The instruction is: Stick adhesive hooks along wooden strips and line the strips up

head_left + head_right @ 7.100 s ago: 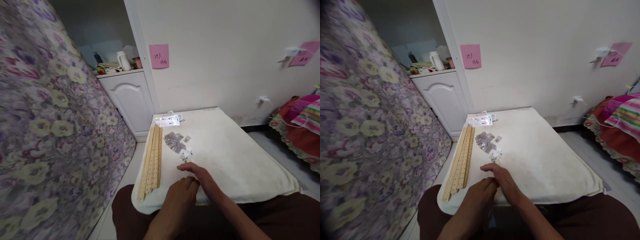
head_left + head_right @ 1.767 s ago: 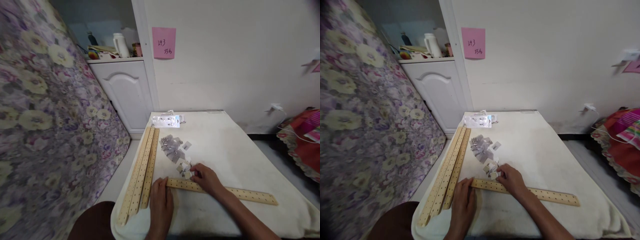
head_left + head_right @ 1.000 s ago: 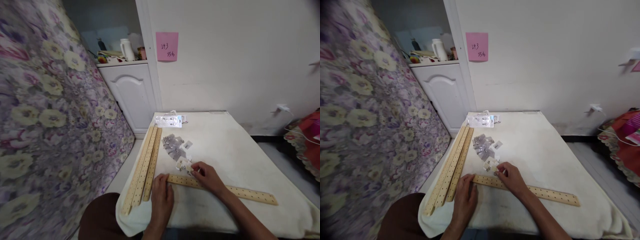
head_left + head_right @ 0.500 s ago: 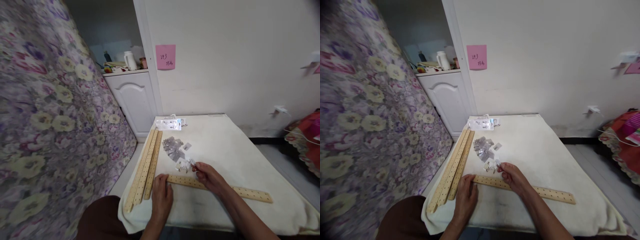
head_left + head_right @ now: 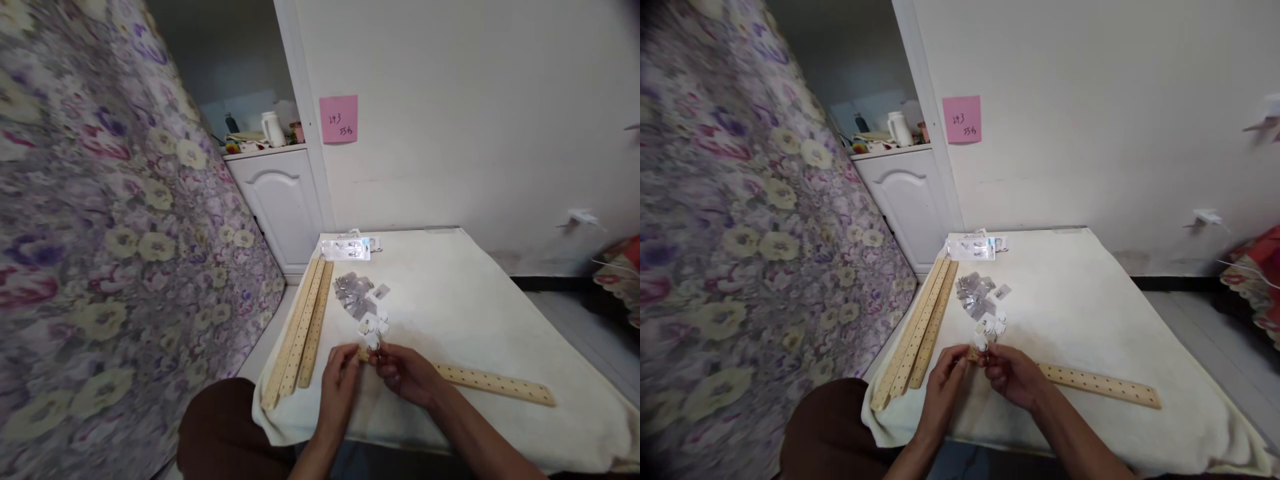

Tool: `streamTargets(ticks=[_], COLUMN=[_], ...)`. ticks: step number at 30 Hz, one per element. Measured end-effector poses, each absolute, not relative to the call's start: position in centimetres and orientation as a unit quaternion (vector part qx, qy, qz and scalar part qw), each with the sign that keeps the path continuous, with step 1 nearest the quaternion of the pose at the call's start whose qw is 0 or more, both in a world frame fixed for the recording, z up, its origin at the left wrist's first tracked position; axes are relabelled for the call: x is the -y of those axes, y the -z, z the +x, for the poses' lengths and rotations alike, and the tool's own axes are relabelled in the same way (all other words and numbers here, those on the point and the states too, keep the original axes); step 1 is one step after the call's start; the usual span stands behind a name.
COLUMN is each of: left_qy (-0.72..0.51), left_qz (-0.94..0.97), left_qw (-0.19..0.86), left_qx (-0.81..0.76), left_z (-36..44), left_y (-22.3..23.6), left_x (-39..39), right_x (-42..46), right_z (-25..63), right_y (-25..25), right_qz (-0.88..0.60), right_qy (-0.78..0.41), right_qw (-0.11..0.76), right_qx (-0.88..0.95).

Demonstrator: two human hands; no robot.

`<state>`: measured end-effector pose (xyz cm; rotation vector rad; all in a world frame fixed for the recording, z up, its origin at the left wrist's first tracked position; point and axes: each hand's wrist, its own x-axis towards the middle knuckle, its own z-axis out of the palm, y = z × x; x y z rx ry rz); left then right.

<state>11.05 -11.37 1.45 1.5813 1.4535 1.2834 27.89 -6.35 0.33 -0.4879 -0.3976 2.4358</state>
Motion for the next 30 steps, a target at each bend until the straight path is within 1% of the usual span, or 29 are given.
streamTargets(ticks=[4, 6, 8, 12, 15, 19, 23, 26, 30], left_qy=[-0.507, -0.521, -0.527, -0.527, -0.516, -0.493, -0.464, -0.446, -0.428], left_qz=[0.529, 0.499, 0.487, 0.477, 0.478, 0.49, 0.519, 0.549, 0.576], left_qw=[0.45, 0.479, 0.485, 0.485, 0.477, 0.44, 0.392, 0.359, 0.318], left_qx=[-0.511, -0.499, -0.5, -0.511, -0.527, -0.57, -0.601, -0.609, -0.619], left_z=[12.1, 12.3, 12.3, 12.1, 11.6, 10.2, 9.0, 8.7, 8.7], left_y=[-2.4, -2.3, -2.1, -1.5, -0.9, 0.1, 0.4, 0.1, -0.2], left_x=[11.4, 11.6, 11.8, 12.1, 12.2, 12.3, 12.6, 12.6, 12.0], right_x=[7.2, 7.6, 7.8, 8.4, 8.7, 8.2, 6.8, 5.9, 5.3], right_z=[27.1, 26.8, 26.5, 26.0, 25.8, 26.2, 26.6, 25.9, 24.3], right_y=[0.1, 0.2, 0.3, 0.2, 0.1, -0.3, -0.8, -0.5, 0.4], right_qz=[-0.175, -0.18, -0.186, -0.206, -0.25, -0.344, -0.41, -0.418, -0.433], right_qy=[-0.923, -0.923, -0.923, -0.918, -0.883, -0.758, -0.63, -0.575, -0.532], right_qw=[0.308, 0.303, 0.297, 0.288, 0.293, 0.314, 0.336, 0.332, 0.308], right_qx=[0.151, 0.155, 0.159, 0.18, 0.267, 0.456, 0.568, 0.619, 0.659])
